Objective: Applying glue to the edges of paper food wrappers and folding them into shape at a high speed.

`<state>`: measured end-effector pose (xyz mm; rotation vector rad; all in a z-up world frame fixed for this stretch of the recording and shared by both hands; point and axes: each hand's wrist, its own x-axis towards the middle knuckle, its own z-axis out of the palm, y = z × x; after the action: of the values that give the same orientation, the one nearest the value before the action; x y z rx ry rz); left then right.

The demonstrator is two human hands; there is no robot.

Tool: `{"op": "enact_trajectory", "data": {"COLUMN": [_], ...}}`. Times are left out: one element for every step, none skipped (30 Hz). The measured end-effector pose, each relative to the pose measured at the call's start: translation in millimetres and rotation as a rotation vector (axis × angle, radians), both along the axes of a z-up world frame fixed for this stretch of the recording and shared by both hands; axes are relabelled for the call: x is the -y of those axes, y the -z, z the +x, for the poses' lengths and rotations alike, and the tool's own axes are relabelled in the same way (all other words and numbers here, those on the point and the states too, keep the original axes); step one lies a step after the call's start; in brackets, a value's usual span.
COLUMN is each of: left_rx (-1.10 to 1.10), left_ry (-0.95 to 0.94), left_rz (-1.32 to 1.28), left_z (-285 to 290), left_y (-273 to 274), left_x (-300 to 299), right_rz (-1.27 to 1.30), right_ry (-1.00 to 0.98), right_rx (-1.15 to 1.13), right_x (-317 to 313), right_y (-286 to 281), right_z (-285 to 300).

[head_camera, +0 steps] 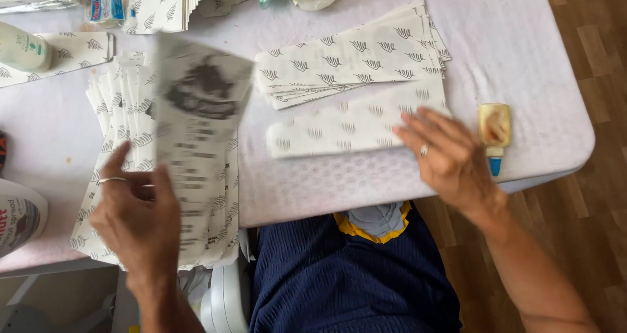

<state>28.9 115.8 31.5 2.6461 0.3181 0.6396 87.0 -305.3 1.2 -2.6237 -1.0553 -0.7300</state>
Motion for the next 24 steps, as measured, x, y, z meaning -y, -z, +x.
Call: {"op": "enact_trajectory", "data": {"left_rx": [0.000,-0.092,-0.188,-0.193,-0.105,-0.015,-0.014,0.093,0.199,0.199,0.098,-0.007,-0.003,0.001,-0.001,-0.003,0.011,0.026,0.022,0.039,0.060,0.058,0.020,-0.019], "left_ry": [0.003,-0.079,-0.157,-0.150,-0.140,-0.128,-0.123,0.148,0.410,0.410,0.669,0.926,0.933,0.950,0.964,0.969,0.923,0.877,0.877,0.852,0.827,0.828,0.828,0.827], "left_rz": [0.001,0.113,0.226,0.227,0.374,0.519,0.517,0.373,0.224,0.225,0.111,-0.006,-0.008,0.014,0.038,0.037,0.093,0.148,0.149,0.151,0.152,0.152,0.134,0.116], "left_z": [4,7,10,9,10,10,11,12,11,14,18,21,24,27,27,27,28,30,30,29,30,30,31,32], "left_y": [5,10,16,21,27,33,31,29,26,21,16,11,17,23,29,32,36,39,39,38,39,39,39,38], "left_x": [-6,-12,-18,-15,-12,-10,8,26,42,62,82,102,109,117,123,125,126,128,130,132,134,133,133,132], "right_rz": [0.001,-0.006,-0.014,-0.013,0.080,0.173,0.172,0.128,0.087,0.087,0.069,0.051,0.050,0.202,0.358,0.359,0.625,0.890,0.891,1.027,1.154,1.155,1.202,1.244], "right_ry": [0.003,0.009,0.018,0.025,0.058,0.091,0.097,0.256,0.408,0.408,0.575,0.738,0.746,0.780,0.805,0.809,0.760,0.700,0.700,0.531,0.358,0.359,0.221,0.081], "right_rx": [0.000,-0.052,-0.109,-0.114,-0.133,-0.151,-0.151,-0.087,-0.023,-0.023,-0.241,-0.461,-0.457,-0.565,-0.678,-0.680,-0.678,-0.670,-0.674,-0.647,-0.612,-0.614,-0.615,-0.615], "right_x": [-2,-4,-6,2,10,18,37,54,71,81,93,105,105,105,105,104,103,101,100,98,97,94,92,90], "right_y": [-4,-7,-10,-12,-14,-17,-15,-13,-11,-11,-10,-10,-12,-13,-14,-13,-13,-12,-15,-18,-22,-18,-15,-11], "right_z": [-10,-20,-32,-33,-33,-34,-31,-30,-27,-24,-20,-17,-14,-10,-8,-13,-15,-17,-23,-29,-34,-37,-40,-44]}}
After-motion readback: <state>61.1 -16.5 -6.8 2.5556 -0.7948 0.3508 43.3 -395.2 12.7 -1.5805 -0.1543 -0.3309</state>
